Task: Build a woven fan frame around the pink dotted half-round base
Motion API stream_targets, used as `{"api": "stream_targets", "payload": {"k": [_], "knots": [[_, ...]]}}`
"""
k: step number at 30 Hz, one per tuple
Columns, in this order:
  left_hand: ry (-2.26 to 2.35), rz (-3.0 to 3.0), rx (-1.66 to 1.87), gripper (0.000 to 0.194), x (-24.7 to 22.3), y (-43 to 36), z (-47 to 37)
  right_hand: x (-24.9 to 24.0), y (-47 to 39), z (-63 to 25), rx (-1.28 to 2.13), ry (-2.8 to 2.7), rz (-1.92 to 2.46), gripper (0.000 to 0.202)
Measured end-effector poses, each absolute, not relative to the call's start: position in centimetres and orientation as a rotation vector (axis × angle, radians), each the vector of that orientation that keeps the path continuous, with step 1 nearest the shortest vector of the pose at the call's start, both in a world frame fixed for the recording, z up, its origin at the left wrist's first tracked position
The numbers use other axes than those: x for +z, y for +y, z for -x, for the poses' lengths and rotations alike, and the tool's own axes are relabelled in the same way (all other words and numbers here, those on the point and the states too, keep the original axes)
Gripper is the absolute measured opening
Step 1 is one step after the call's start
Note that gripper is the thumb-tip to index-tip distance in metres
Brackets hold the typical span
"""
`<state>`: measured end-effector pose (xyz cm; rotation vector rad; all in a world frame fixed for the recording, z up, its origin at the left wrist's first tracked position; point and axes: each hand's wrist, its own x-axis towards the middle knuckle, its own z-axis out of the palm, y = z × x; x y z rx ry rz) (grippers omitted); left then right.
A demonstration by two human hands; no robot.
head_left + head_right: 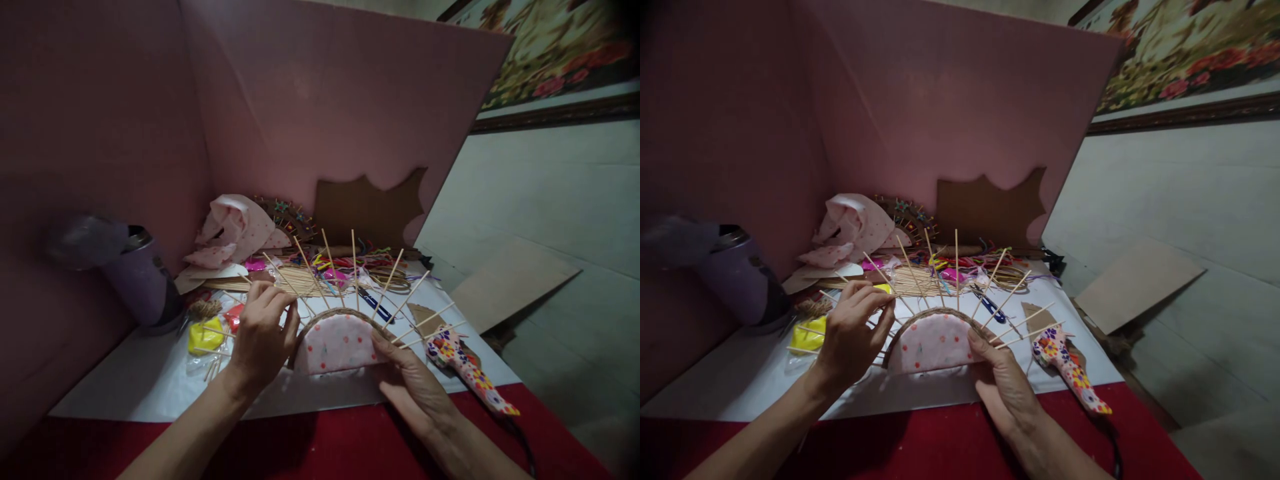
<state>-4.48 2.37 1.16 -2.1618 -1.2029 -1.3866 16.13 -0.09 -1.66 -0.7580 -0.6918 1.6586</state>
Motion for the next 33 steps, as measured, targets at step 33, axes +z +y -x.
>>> {"api": "stream_targets", "payload": {"k": [33], "knots": [[-1.3,2.09,-1.346,0.015,0.7,2.5,4.3,-2.0,-0.4,-16.1,1.72,-0.641,0.751,0.025]]}}
